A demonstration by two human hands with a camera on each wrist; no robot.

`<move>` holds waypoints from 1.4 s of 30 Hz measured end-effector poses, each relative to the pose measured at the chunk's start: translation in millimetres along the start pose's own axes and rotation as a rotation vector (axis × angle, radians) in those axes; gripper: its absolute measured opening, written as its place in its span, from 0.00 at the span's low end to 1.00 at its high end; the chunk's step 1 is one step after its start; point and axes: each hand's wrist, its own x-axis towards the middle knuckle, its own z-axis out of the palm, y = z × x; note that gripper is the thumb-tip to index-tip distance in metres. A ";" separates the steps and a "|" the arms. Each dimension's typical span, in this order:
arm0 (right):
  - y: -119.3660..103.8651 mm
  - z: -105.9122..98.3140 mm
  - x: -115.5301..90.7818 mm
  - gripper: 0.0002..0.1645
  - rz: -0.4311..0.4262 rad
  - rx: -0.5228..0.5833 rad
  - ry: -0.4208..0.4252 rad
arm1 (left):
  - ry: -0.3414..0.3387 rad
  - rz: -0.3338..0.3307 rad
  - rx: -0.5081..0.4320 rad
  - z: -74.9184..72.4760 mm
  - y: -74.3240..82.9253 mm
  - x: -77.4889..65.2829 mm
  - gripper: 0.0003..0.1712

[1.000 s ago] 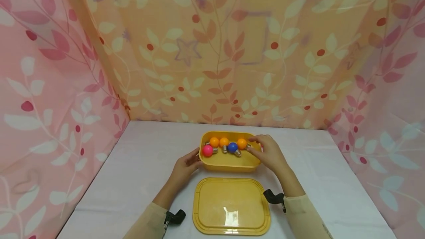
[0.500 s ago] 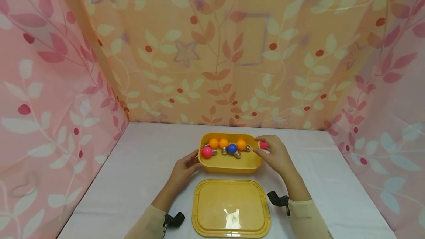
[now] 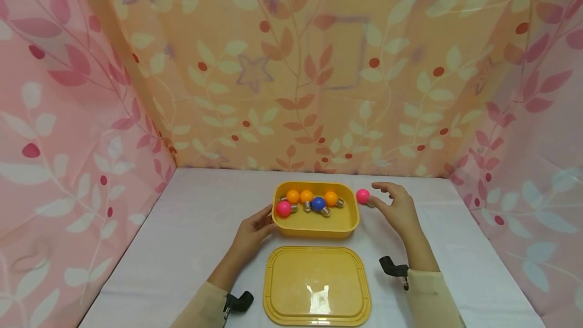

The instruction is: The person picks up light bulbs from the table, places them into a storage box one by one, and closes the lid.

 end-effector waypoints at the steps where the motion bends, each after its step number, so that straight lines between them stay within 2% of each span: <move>1: 3.5 1.6 0.6 0.28 0.017 0.003 0.000 | -0.001 0.001 0.002 -0.1 0.1 0.4 0.36; 8: 31.7 17.1 2.4 0.28 0.086 0.038 0.009 | -0.001 0.014 0.015 0.5 -0.6 0.4 0.35; 13: 52.7 28.7 -0.1 0.29 0.190 0.151 0.025 | -0.011 0.049 -0.004 0.7 -2.1 -0.9 0.36; 16: 60.3 32.9 -2.1 0.28 0.238 0.204 0.030 | -0.012 0.036 -0.010 1.4 -3.9 -1.5 0.36; 19: 64.1 36.5 -3.0 0.29 0.246 0.221 0.027 | -0.014 0.020 -0.002 1.7 -3.4 -2.0 0.37; 22: 66.0 39.8 -1.7 0.29 0.246 0.211 0.018 | -0.013 0.021 0.002 1.4 -1.8 -1.8 0.37; 30: 70.5 47.7 0.9 0.28 0.251 0.094 -0.021 | -0.014 0.016 0.008 0.1 -0.5 -0.5 0.36; 42: 70.9 49.1 3.8 0.25 0.263 0.073 -0.007 | -0.004 0.027 0.017 1.2 0.0 -0.4 0.37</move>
